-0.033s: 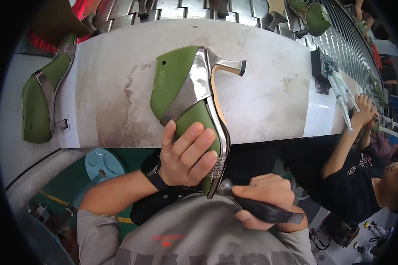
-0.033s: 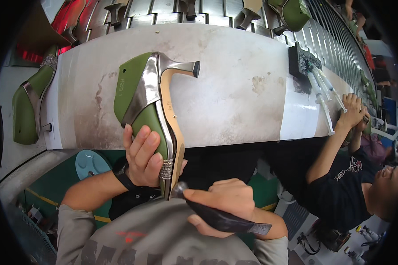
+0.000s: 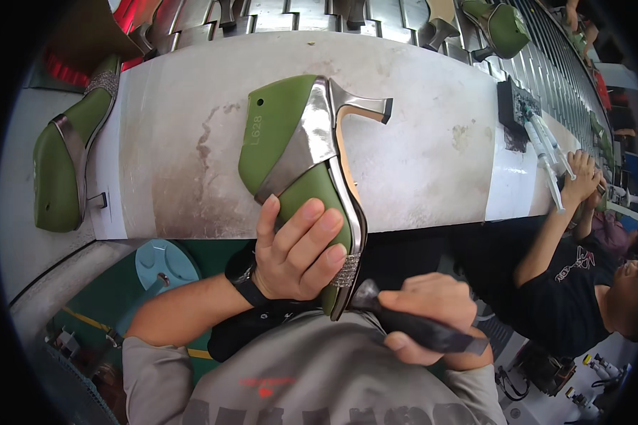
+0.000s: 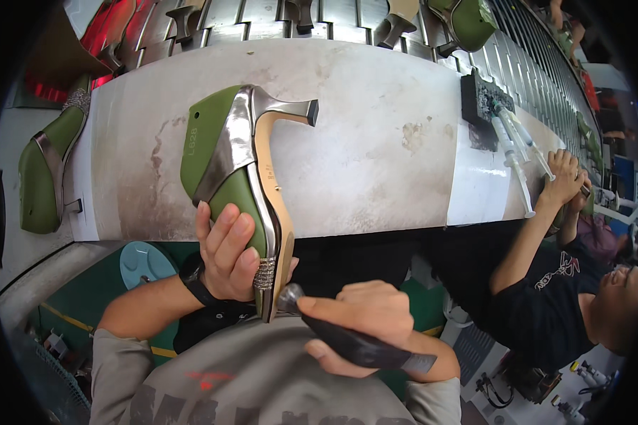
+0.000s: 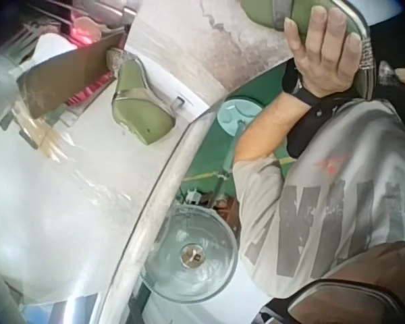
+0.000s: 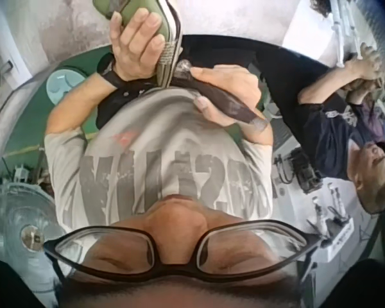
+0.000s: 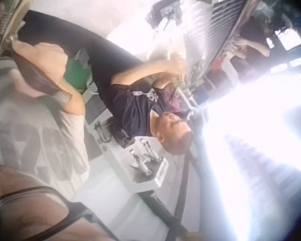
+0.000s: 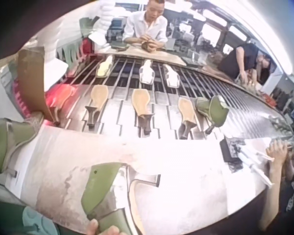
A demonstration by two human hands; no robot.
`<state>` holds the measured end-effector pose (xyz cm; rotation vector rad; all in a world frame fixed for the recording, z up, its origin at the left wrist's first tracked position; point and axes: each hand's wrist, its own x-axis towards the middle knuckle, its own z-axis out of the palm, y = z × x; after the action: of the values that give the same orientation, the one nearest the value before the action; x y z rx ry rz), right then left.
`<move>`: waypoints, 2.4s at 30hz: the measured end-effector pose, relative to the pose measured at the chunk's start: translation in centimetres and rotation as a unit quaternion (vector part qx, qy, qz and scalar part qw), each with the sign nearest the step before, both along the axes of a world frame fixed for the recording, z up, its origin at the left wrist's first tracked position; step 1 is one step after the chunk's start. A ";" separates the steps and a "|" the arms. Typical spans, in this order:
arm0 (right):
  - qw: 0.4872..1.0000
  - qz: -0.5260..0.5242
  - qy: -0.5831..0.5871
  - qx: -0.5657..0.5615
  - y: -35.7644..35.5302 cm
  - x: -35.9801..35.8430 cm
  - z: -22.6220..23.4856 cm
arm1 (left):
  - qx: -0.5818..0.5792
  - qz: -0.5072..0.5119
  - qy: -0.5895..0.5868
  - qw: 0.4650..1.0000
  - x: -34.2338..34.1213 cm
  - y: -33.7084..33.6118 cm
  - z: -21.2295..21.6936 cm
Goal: The person assembles heeled shoes by attaching soles onto shoe uppers mounted on lasts by hand, tapping along the edges with a hammer, and placing the shoes onto the conveyor.
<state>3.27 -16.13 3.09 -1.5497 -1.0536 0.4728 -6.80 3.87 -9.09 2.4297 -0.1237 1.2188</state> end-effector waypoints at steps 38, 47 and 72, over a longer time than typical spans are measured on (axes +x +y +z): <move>0.951 -0.020 0.160 -0.265 10.2 11.7 4.2 | -0.043 0.019 0.004 0.999 -0.4 -1.4 -0.2; 0.927 0.004 0.214 -0.309 12.3 13.4 5.6 | -0.019 0.000 0.006 1.000 -0.3 -0.8 -0.6; 0.981 -0.114 -0.007 -0.159 4.6 5.5 3.5 | -0.018 -0.018 0.020 0.999 0.1 0.5 0.7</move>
<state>8.73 -11.54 6.57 -1.9346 -0.8231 0.4876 -6.70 4.41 -8.35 2.4086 -0.1320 1.1451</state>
